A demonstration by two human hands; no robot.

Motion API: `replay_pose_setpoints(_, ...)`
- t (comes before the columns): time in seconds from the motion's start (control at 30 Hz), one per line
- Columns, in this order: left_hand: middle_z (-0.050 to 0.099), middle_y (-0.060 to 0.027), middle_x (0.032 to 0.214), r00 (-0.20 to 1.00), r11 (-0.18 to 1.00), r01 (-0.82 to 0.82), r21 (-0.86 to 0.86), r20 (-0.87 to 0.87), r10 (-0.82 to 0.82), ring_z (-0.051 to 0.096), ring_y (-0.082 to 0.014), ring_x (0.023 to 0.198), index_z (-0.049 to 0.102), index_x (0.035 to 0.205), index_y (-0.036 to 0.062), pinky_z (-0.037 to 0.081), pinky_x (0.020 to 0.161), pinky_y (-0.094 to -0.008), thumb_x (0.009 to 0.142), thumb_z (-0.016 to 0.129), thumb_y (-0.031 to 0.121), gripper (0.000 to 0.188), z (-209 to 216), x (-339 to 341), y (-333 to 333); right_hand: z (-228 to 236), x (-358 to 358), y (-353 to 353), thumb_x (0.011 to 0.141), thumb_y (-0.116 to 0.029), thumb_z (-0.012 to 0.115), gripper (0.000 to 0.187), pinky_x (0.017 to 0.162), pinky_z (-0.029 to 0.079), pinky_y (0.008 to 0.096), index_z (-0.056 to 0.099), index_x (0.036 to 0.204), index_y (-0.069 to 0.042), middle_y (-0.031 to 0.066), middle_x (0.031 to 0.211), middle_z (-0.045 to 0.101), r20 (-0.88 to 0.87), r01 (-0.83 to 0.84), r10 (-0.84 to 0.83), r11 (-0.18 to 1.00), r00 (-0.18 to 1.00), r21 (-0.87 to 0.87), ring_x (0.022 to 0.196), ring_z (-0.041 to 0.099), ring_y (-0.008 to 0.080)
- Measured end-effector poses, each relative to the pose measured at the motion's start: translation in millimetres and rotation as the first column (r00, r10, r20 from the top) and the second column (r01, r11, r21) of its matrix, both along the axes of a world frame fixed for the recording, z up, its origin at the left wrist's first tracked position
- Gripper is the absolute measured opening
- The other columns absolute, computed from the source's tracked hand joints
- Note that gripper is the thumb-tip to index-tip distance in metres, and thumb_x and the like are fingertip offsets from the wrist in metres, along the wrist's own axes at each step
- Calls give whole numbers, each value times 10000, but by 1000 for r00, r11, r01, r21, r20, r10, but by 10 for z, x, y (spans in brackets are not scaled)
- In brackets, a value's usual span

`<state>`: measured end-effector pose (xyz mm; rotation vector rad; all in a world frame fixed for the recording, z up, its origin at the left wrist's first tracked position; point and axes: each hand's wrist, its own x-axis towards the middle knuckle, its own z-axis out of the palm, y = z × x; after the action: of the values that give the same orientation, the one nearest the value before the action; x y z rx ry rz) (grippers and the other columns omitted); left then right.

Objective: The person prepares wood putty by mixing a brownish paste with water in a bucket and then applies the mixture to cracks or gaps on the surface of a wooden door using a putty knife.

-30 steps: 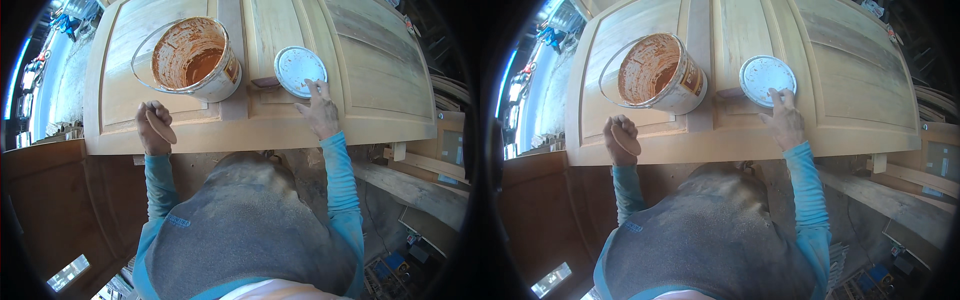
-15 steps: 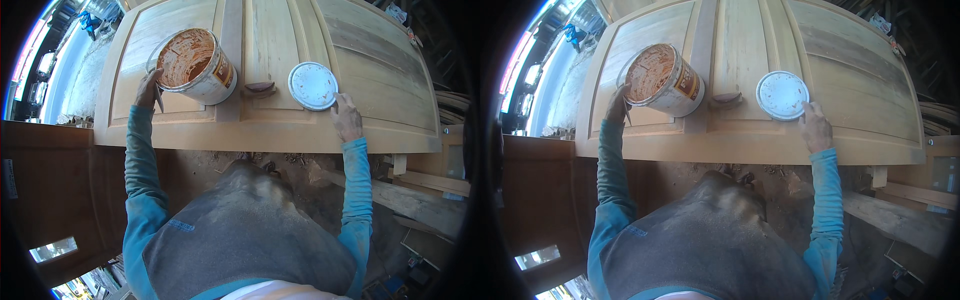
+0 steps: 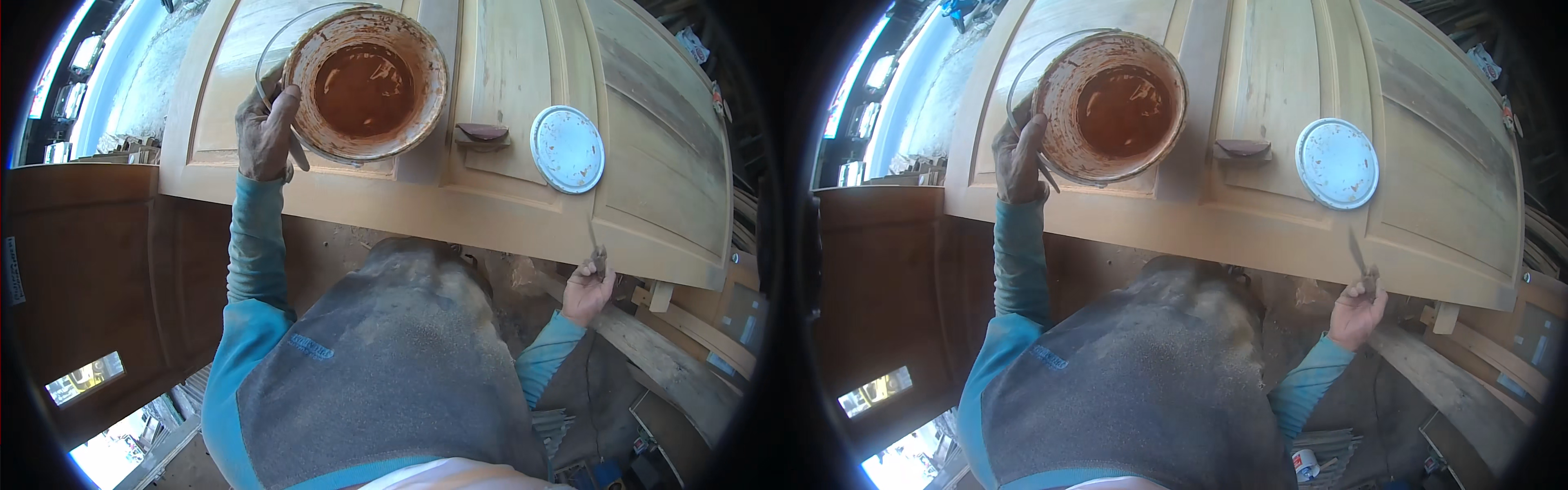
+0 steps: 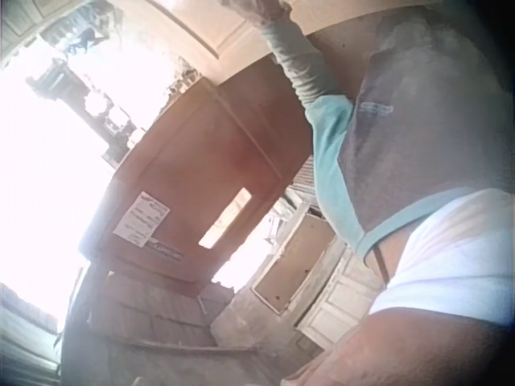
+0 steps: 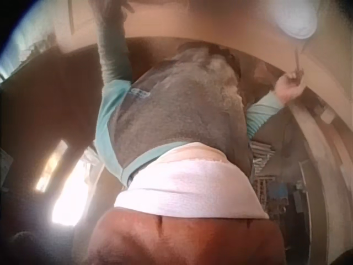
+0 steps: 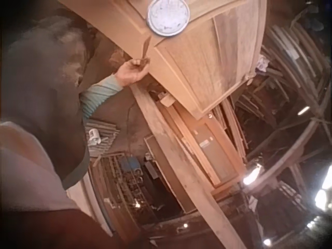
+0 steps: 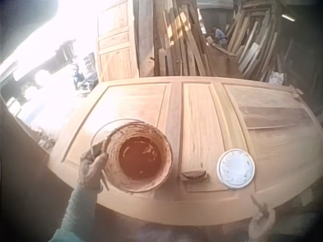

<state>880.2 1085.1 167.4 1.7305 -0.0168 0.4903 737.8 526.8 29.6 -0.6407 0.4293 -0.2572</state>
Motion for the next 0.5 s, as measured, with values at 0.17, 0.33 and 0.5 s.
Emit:
replay_pose_setpoints(0.17, 730, -112, 1089, 1000, 999, -11, -43, -20, 10, 670, -126, 883, 591, 1436, -52, 580, 730, -274, 1029, 621, 155, 458, 19, -38, -68, 1133, 650, 1213, 1011, -219, 589, 568, 693, 567, 285, 464, 1471, 91, 146, 1174, 646, 159, -55, 91, 975, 983, -217, 778, 593, 150)
replay_pose_setpoints(0.33, 699, -56, 864, 999, 998, 31, 58, 40, -33, 631, -81, 753, 579, 1452, -46, 496, 639, -249, 996, 671, 168, 512, -16, -73, -162, 1844, 1176, 2061, 988, -119, 583, 501, 750, 589, 358, 532, 1449, 70, 143, 1073, 675, -176, -544, 635, 448, 752, -710, 835, 676, 224)
replay_pose_setpoints(0.5, 659, -26, 671, 984, 990, 45, 133, 165, -67, 585, -72, 557, 570, 1463, -44, 455, 544, -247, 958, 706, 190, 572, -92, -86, -304, 2024, 1630, 2934, 973, -78, 593, 316, 800, 603, 395, 667, 1253, 49, 200, 1017, 689, -286, 52, 539, -527, 793, -848, 920, 735, 312)
